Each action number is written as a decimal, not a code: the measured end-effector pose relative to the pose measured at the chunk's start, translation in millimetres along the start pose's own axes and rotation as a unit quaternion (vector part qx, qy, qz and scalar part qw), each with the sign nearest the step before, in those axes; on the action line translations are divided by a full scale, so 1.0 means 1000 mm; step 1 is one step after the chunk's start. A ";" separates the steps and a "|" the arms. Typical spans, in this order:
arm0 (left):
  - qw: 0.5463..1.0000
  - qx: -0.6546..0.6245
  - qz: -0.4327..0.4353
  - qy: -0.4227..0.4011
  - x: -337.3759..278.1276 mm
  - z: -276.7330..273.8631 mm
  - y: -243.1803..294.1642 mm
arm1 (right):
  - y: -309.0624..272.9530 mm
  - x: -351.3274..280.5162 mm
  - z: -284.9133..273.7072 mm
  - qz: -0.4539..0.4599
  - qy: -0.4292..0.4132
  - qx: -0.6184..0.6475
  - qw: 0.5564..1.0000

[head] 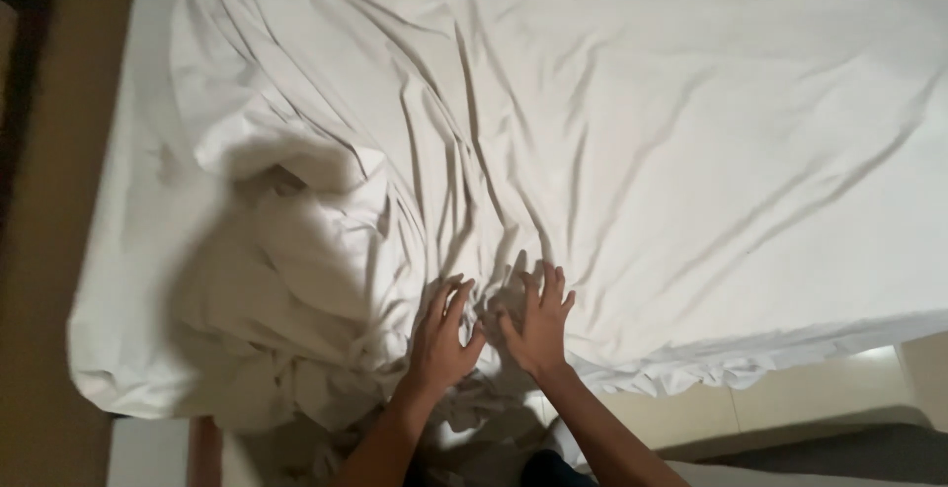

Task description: The person smooths and tucks a white fitted sheet onto a mattress. They pull the fabric tight over the corners and along the edges to secure it in place.

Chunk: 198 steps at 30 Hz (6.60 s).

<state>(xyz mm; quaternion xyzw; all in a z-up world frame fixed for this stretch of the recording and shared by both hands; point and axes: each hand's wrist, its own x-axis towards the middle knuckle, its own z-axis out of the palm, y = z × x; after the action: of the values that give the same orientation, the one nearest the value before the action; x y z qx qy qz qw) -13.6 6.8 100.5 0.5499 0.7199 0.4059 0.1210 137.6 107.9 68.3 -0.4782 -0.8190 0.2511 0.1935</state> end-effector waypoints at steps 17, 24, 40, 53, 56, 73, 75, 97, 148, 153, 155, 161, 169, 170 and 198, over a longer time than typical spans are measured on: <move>0.989 0.096 0.091 -0.065 0.060 -0.134 -0.058 | -0.129 0.028 0.010 0.059 0.019 0.004 0.998; 0.985 0.083 0.123 -0.091 0.057 -0.144 -0.059 | -0.140 0.005 0.013 0.100 0.061 0.009 0.993; 0.984 0.084 0.147 -0.053 -0.009 -0.130 -0.041 | -0.116 -0.075 0.027 0.082 0.121 0.008 0.989; 0.974 0.098 0.205 0.012 -0.104 -0.175 -0.008 | -0.144 -0.173 -0.002 0.028 0.170 0.002 0.985; 0.969 0.093 0.228 0.027 -0.124 -0.189 -0.002 | -0.155 -0.197 -0.012 0.020 0.178 0.001 0.984; 0.961 0.101 0.246 0.077 -0.206 -0.254 0.006 | -0.189 -0.262 -0.018 -0.043 0.188 -0.012 0.981; 0.959 0.110 0.247 0.082 -0.211 -0.261 0.005 | -0.195 -0.264 -0.019 -0.049 0.183 -0.009 0.982; 0.961 0.137 0.234 0.061 -0.198 -0.265 -0.026 | -0.190 -0.254 0.006 -0.035 0.166 -0.023 0.985; 0.964 0.164 0.207 0.032 -0.058 -0.151 -0.195 | -0.174 -0.068 0.144 -0.062 0.077 -0.112 0.989; 0.964 0.190 0.178 0.050 -0.086 -0.180 -0.202 | -0.197 -0.079 0.153 -0.092 0.026 -0.088 0.992; 0.962 0.209 0.168 0.057 -0.098 -0.192 -0.209 | -0.208 -0.084 0.159 -0.112 0.023 -0.090 0.989; 0.955 0.243 0.150 0.074 -0.120 -0.218 -0.230 | -0.235 -0.089 0.180 -0.154 0.007 -0.044 0.987; 0.968 0.210 0.120 0.070 -0.128 -0.237 -0.238 | -0.254 -0.091 0.183 -0.163 -0.018 -0.017 0.986; 0.975 0.191 0.089 0.074 -0.125 -0.240 -0.229 | -0.253 -0.091 0.178 -0.160 -0.023 0.028 0.986; 0.945 0.136 0.288 -0.072 -0.037 -0.130 -0.177 | -0.152 -0.099 0.162 -0.046 0.107 -0.111 0.987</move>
<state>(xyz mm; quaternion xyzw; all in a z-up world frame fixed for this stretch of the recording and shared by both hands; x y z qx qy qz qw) -203.4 -96.7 46.2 0.7730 0.5682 0.2810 -0.0253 -10.9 -78.9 22.0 -0.4827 -0.8376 0.0969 0.2368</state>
